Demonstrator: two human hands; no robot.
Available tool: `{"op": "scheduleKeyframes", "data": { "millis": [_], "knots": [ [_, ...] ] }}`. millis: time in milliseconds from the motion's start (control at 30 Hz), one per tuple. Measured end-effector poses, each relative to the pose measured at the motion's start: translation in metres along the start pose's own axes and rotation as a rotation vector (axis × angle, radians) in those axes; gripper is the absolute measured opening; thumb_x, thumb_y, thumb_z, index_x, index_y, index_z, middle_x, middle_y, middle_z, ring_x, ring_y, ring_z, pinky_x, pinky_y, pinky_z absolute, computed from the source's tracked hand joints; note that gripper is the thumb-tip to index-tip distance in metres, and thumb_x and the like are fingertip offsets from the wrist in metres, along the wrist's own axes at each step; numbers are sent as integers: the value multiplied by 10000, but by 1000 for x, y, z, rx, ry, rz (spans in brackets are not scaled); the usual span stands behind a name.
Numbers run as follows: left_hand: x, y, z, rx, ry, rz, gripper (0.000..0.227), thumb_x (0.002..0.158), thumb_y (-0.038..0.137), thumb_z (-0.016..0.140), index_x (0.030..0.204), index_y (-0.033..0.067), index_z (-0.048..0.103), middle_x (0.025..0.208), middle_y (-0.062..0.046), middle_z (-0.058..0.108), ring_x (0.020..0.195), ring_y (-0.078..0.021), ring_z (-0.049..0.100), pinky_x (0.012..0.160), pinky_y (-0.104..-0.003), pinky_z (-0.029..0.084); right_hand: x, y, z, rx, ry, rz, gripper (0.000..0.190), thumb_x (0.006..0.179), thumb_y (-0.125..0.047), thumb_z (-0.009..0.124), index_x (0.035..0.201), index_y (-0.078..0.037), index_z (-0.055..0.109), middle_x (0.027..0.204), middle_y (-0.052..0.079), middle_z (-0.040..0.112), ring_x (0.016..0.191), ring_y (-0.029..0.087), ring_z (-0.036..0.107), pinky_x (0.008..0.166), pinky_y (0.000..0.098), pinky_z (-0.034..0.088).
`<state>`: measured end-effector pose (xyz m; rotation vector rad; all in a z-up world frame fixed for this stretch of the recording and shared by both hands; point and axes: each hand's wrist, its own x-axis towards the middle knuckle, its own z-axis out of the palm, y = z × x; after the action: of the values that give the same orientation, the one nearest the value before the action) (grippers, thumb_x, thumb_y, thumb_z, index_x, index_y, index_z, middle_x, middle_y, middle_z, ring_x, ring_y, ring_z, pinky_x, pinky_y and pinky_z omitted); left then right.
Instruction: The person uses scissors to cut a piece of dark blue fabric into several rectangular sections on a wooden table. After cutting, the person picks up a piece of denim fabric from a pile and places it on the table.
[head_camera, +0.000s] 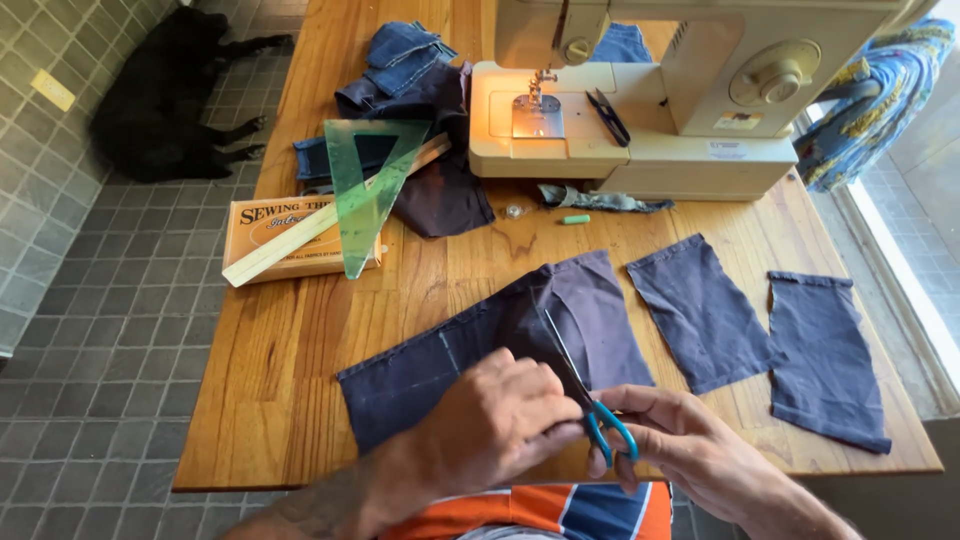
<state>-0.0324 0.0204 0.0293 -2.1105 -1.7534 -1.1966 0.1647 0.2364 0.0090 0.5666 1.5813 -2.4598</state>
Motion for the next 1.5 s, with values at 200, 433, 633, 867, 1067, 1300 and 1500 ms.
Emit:
{"op": "scheduleKeyframes", "data": {
  "millis": [200, 433, 633, 867, 1067, 1300, 1500],
  "knots": [
    [41, -80, -64, -202, 0, -569, 519, 929, 595, 786, 1173, 146, 695, 1213, -40, 726, 1033, -237, 715, 903, -410, 595, 14, -11, -21, -87, -182, -136, 664, 960, -403, 913, 1357, 110, 770, 959, 273, 889, 711, 230, 762, 682, 360, 654],
    [65, -154, -63, -931, -572, -923, 546, 770, 324, 996, 1208, 17, 889, 1135, -78, 911, 990, -178, 851, 910, -304, 696, 16, -20, -17, -105, -200, -162, 719, 954, -425, 948, 1369, 134, 773, 948, 254, 870, 715, 216, 724, 686, 337, 603],
    [80, -147, -46, -819, -535, -776, 852, 708, 404, 983, 1445, 30, 774, 1479, -65, 833, 1369, -154, 738, 1238, -310, 530, 15, -8, -28, -91, -195, -140, 698, 986, -383, 930, 1428, 120, 732, 991, 320, 890, 724, 252, 778, 724, 380, 676],
    [89, -135, -49, -929, -481, -755, 730, 730, 337, 997, 1368, 34, 810, 1398, -38, 854, 1270, -128, 747, 1165, -309, 582, 18, -24, -27, -134, -267, -206, 760, 1021, -509, 941, 1508, 19, 696, 1033, 334, 882, 764, 262, 789, 749, 382, 656],
    [89, -132, -51, -859, -495, -864, 775, 691, 286, 1000, 1401, 45, 806, 1279, 0, 859, 1125, -106, 757, 1021, -290, 621, 19, -20, -25, -146, -221, -193, 688, 1005, -484, 934, 1440, 14, 742, 966, 298, 863, 765, 264, 735, 700, 383, 625],
    [86, -132, -54, -909, -470, -912, 613, 701, 240, 1010, 1258, 54, 833, 1170, -14, 853, 1098, -131, 763, 1039, -290, 589, 16, -4, -37, -51, -165, -196, 725, 955, -355, 978, 1441, 119, 726, 1227, 301, 869, 812, 274, 786, 649, 357, 605],
    [95, -113, -66, -892, -464, -936, 891, 650, 274, 988, 1479, 37, 764, 1452, -56, 813, 1349, -170, 722, 1186, -315, 542, 10, -3, -37, -28, -103, -125, 664, 934, -241, 957, 1447, 116, 735, 1267, 305, 877, 870, 321, 797, 661, 404, 618]
  ]
}}
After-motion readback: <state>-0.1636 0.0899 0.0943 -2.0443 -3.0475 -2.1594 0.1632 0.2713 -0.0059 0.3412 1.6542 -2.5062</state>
